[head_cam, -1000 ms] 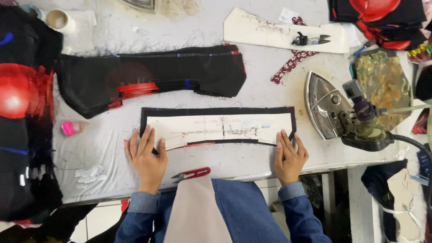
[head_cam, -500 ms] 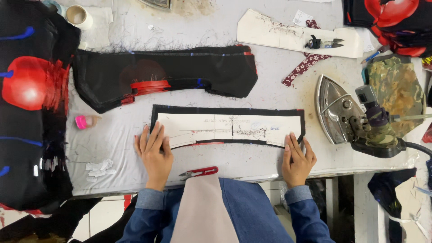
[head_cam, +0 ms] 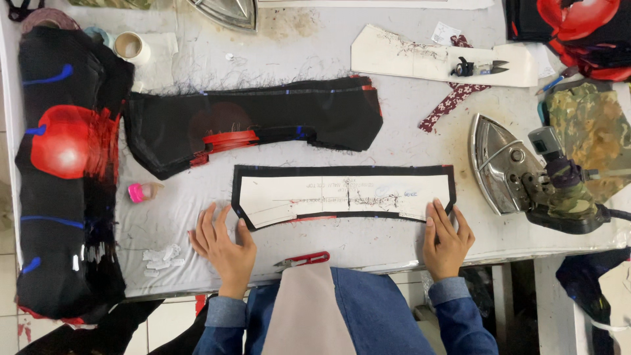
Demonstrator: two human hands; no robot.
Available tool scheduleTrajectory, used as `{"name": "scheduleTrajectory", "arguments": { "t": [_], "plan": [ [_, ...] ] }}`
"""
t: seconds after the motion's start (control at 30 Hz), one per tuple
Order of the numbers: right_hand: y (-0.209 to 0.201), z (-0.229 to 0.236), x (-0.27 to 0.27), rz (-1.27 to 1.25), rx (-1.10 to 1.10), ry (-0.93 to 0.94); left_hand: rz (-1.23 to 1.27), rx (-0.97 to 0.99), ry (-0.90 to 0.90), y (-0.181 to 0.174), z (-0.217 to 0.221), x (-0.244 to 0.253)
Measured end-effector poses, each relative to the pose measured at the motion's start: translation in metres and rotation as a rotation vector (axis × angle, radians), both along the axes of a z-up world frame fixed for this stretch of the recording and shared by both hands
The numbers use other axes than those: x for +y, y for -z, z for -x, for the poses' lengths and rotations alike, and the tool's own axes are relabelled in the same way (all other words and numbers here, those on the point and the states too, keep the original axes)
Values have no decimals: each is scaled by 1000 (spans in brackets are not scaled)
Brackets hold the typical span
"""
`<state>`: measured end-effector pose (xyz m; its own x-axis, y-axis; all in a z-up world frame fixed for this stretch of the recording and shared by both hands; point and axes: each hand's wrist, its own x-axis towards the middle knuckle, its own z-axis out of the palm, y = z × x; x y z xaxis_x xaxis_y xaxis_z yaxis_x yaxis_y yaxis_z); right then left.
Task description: The person irons a piece of black fabric with a red and blue design on a white table. They use a paper template to guide the ironing process, placing it on the fabric and pressing it with a steam iron. The person repeats this process for multiple pieces of fabric.
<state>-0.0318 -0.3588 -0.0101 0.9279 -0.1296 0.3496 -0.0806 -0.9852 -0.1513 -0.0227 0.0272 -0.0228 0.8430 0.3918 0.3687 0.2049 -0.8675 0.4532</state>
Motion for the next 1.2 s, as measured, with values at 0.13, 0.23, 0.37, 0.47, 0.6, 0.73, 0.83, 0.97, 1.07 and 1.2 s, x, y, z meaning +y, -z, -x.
{"name": "scheduleTrajectory", "arguments": {
  "t": [0.13,0.23,0.37,0.47,0.6,0.73,0.83,0.97,1.07,1.2],
  "plan": [
    [2,0,-2,-10,-5,-10,-55,-7,60,-2,-5,-2],
    [3,1,-3,-7,2,-7,-130,-17,128,-8,-16,-3],
    [-2,-2,0,-6,0,-4,-232,-22,151,-12,-23,-6],
    [-1,0,-2,14,9,-11,-289,-15,133,-14,-23,-9],
    [-5,-1,1,10,11,7,-313,-10,142,-8,-22,-9],
    [-13,-1,5,-24,30,-38,-174,66,148,-11,-21,-9],
    [-11,0,5,-42,48,-28,-171,33,147,-11,-23,-7],
    [-9,0,4,-36,59,-29,-215,32,130,-8,-23,-8],
    [2,2,-2,-10,68,3,-214,-33,133,5,-24,-3],
    [1,2,-1,-17,65,4,-207,-43,136,2,-24,-4]
  ]
}}
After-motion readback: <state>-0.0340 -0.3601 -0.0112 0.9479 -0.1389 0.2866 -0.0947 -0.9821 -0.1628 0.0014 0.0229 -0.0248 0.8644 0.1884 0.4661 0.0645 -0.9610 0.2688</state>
